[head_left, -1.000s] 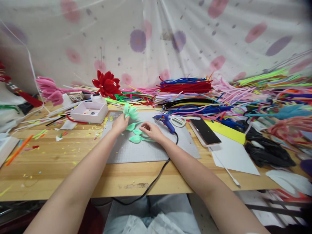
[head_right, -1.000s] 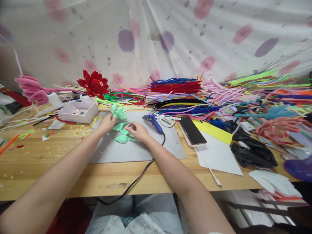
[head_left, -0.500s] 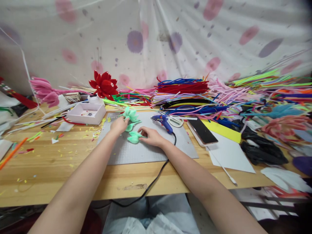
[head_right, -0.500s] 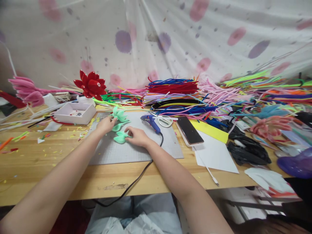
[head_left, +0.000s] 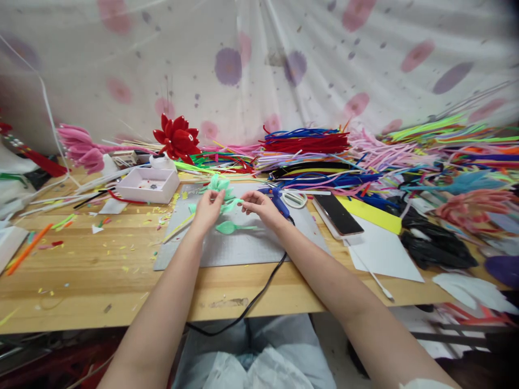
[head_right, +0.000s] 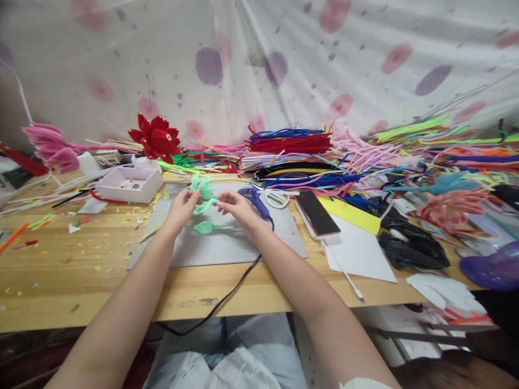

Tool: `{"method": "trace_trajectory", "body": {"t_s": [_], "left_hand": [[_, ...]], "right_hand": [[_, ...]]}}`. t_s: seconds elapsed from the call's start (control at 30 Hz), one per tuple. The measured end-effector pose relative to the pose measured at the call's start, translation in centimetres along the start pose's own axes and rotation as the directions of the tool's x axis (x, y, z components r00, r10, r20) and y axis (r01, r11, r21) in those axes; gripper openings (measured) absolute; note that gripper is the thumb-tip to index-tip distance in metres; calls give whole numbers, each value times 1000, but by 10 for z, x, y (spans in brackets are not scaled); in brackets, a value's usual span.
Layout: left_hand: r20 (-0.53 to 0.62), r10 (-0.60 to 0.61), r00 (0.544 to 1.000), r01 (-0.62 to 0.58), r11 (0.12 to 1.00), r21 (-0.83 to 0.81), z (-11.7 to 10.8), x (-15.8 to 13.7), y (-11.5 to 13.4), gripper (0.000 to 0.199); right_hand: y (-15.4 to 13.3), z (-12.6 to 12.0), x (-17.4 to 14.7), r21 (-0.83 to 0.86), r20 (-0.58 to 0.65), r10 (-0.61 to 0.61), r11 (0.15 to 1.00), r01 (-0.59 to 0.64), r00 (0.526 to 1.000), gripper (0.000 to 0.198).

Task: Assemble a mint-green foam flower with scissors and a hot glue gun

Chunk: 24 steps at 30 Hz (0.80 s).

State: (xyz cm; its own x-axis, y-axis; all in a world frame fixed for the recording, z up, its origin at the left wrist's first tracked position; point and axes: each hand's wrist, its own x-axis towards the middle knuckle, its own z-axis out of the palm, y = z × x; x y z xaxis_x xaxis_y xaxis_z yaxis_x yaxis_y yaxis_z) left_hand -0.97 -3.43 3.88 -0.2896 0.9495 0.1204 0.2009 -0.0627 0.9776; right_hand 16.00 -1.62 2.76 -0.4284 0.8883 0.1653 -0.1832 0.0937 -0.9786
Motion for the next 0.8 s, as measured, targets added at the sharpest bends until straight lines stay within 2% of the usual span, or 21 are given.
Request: {"method": "trace_trajectory", "body": {"t_s": [0.07, 0.13, 0.2, 0.23, 0.33, 0.43, 0.5, 0.57, 0.63, 0.67, 0.73, 0.8], "left_hand": [[143, -119, 983, 141, 978, -153, 4, -11, 4, 32], [317, -209, 925, 295, 922, -252, 5, -18, 7, 33], [441, -234, 867, 395, 862, -319, 3, -21, 6, 29], [463, -235, 854, 419, 840, -346, 2, -21, 4, 28], [407, -257, 876, 426, 809, -406, -3, -18, -3, 23], [339, -272, 901, 408, 797, -445, -4, -16, -9, 21], [329, -273, 904, 405, 791, -458, -2, -16, -11, 21], [323, -269, 908, 399, 792, -462, -1, -16, -13, 23], [311, -262, 913, 387, 796, -466, 1, -17, -14, 25], [303, -259, 917, 381, 797, -469, 1, -16, -14, 26], [287, -257, 923, 370, 799, -474, 1, -16, -15, 28], [270, -255, 929, 359, 804, -475, 1, -15, -16, 30]], "right_hand": [[-1, 1, 0, 2, 13, 0, 1000, 0, 1000, 32], [0, 1, 1, -10, 19, -5, 1000, 6, 1000, 31], [3, -2, 1, -31, 20, -6, 1000, 7, 1000, 29], [3, -4, 1, -43, 25, 3, 999, -2, 1000, 30], [0, -17, -4, -104, 74, 66, 993, -58, 995, 41], [-16, -43, -18, -210, 177, 122, 974, -84, 977, 50], [-30, -64, -29, -268, 272, 205, 955, -131, 940, 46], [-41, -83, -38, -336, 333, 332, 916, -218, 882, 39], [-46, -98, -42, -442, 264, 437, 847, -295, 860, 36], [-46, -102, -42, -502, 169, 447, 806, -314, 878, 36], [-39, -104, -37, -608, -72, 328, 734, -302, 942, 37], [-28, -98, -29, -677, -233, 137, 688, -261, 963, 38]]}}
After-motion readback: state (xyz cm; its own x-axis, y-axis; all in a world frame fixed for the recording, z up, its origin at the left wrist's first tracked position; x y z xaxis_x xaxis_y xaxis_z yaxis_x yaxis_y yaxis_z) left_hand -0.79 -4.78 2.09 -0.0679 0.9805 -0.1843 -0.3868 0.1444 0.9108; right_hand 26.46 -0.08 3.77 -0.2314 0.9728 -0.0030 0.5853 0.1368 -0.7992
